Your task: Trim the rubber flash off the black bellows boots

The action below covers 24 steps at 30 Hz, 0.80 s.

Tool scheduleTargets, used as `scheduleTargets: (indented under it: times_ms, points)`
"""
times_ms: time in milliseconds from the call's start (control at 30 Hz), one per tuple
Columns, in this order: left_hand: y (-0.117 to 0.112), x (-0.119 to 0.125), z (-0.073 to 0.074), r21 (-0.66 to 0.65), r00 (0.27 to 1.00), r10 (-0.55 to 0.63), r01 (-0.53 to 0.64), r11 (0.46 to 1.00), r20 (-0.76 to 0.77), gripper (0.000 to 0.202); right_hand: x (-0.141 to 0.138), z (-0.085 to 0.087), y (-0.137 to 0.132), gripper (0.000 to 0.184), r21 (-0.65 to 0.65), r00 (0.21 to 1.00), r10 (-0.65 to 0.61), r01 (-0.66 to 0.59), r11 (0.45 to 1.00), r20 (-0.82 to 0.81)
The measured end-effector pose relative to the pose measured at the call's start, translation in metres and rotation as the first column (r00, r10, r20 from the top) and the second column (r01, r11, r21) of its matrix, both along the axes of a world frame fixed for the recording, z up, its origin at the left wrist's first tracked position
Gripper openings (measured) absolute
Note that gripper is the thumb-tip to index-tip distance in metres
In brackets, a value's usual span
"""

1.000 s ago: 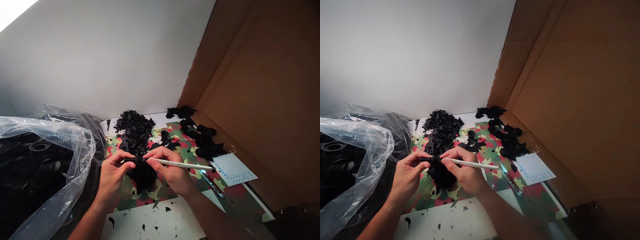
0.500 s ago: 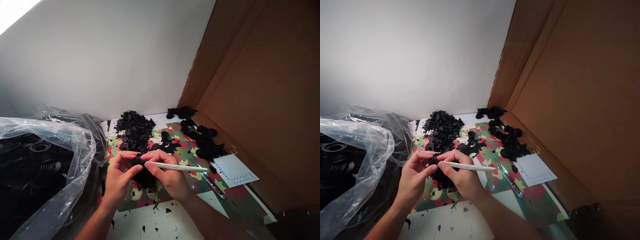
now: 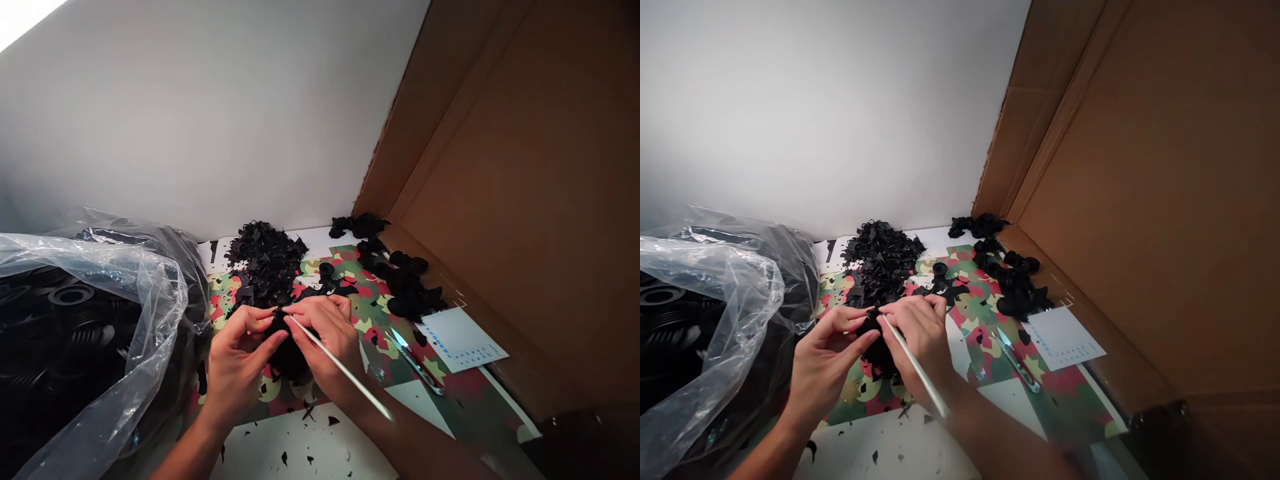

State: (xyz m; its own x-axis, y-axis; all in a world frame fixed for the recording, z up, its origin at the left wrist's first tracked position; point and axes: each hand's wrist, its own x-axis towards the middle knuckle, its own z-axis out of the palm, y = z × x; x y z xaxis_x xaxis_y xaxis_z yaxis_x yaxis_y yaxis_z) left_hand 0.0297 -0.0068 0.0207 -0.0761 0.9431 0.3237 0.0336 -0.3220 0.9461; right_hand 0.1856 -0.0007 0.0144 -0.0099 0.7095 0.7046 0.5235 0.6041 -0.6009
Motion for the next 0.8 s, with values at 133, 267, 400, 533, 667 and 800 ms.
scheduleTargets:
  times_ms: [133,267,400,533,667,800]
  points:
    - [0.003,-0.002,0.004,-0.054,0.980,-0.076,0.087,0.995,0.184,0.024,0.022,-0.011,0.026,0.021,-0.133,0.970,-0.228,0.237,0.962,0.080]
    - [0.007,-0.005,0.010,-0.211,0.906,-0.109,0.210,0.955,0.409,0.035,0.044,-0.021,0.041,0.027,-0.451,0.968,-0.175,0.240,0.860,0.181]
    - [0.007,-0.005,0.013,-0.283,0.836,-0.108,0.300,0.911,0.538,0.039,0.045,-0.021,0.040,0.027,-0.566,0.997,0.045,-0.076,0.821,-0.069]
    - [0.006,-0.003,0.014,-0.299,0.807,-0.119,0.346,0.889,0.579,0.039,0.040,-0.014,0.036,0.028,-0.485,0.987,0.062,-0.128,0.865,-0.151]
    - [0.005,-0.004,0.016,-0.316,0.788,-0.119,0.374,0.872,0.604,0.039,0.041,-0.009,0.033,0.023,-0.461,0.980,0.002,-0.096,0.882,-0.199]
    - [0.006,-0.007,0.016,-0.328,0.773,-0.104,0.382,0.864,0.626,0.041,0.040,-0.003,0.030,0.024,-0.505,0.973,-0.006,-0.114,0.856,-0.230]
